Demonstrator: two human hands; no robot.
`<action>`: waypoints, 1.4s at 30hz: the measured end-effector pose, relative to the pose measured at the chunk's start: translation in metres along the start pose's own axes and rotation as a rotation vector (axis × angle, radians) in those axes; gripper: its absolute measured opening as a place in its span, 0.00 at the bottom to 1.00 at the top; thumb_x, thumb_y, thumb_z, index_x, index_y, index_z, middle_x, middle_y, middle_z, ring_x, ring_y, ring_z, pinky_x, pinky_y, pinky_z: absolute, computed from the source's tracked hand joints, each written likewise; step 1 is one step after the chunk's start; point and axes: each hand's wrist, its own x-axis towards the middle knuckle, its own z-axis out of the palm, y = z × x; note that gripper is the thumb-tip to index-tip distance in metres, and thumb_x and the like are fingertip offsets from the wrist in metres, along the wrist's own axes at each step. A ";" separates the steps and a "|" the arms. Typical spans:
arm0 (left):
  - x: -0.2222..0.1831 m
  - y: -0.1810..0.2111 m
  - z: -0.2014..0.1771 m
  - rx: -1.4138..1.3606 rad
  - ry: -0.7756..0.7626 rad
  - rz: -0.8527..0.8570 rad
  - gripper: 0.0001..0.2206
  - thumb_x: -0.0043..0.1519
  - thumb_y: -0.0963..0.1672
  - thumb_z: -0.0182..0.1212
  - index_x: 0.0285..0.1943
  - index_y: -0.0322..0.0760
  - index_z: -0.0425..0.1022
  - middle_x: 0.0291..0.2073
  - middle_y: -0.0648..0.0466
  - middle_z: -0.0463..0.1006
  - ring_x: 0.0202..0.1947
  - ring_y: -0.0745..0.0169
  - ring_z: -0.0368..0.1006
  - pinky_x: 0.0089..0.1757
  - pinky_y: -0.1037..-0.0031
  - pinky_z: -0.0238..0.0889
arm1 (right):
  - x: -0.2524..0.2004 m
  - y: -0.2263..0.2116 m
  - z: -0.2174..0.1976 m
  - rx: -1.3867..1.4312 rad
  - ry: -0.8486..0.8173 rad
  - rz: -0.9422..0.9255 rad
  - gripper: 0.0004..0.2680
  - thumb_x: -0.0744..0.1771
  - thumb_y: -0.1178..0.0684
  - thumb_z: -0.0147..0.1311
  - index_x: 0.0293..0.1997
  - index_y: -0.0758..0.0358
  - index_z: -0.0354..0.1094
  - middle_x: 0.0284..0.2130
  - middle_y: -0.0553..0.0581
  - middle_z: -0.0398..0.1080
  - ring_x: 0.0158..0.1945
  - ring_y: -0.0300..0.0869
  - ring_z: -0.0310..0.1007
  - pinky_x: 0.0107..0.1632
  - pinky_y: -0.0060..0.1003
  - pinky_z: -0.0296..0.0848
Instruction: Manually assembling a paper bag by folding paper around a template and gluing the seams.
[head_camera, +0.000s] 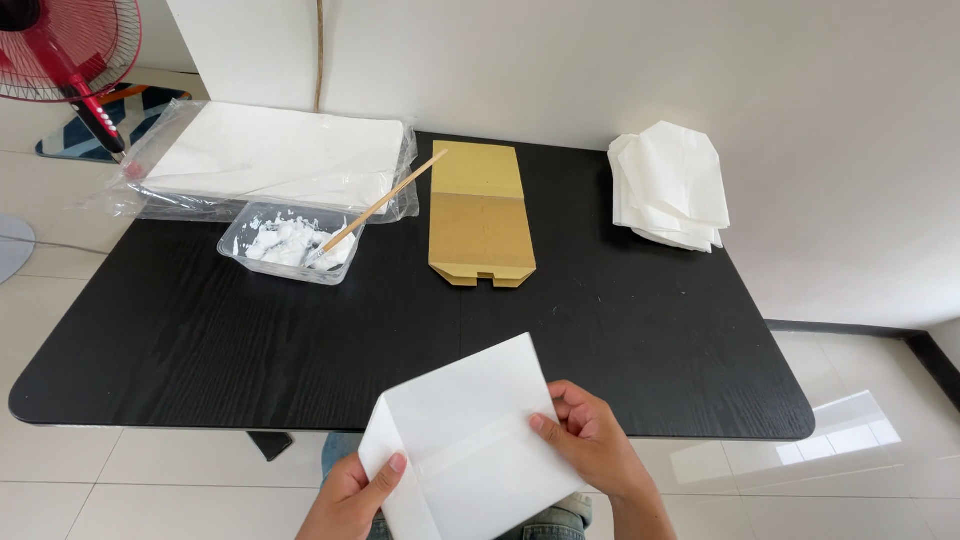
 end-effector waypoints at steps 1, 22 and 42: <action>0.000 0.003 0.000 -0.067 -0.076 0.055 0.17 0.61 0.46 0.64 0.49 0.27 0.86 0.34 0.46 0.84 0.34 0.56 0.76 0.37 0.69 0.66 | 0.004 0.005 -0.003 0.036 0.041 -0.056 0.10 0.66 0.54 0.58 0.51 0.66 0.72 0.36 0.60 0.85 0.32 0.42 0.81 0.31 0.34 0.78; 0.052 0.113 0.021 0.339 -0.320 -0.012 0.28 0.62 0.42 0.61 0.74 0.49 0.64 0.45 0.47 0.95 0.37 0.58 0.92 0.37 0.73 0.88 | 0.027 0.011 -0.040 0.294 0.230 0.193 0.16 0.66 0.56 0.58 0.60 0.66 0.70 0.39 0.63 0.82 0.39 0.47 0.79 0.43 0.40 0.78; 0.096 0.159 0.082 0.544 -0.559 -0.052 0.26 0.62 0.45 0.65 0.72 0.51 0.73 0.39 0.56 0.94 0.31 0.73 0.82 0.35 0.83 0.77 | 0.033 0.057 -0.121 0.421 0.675 0.118 0.10 0.65 0.64 0.60 0.51 0.73 0.74 0.40 0.70 0.80 0.43 0.57 0.75 0.43 0.48 0.73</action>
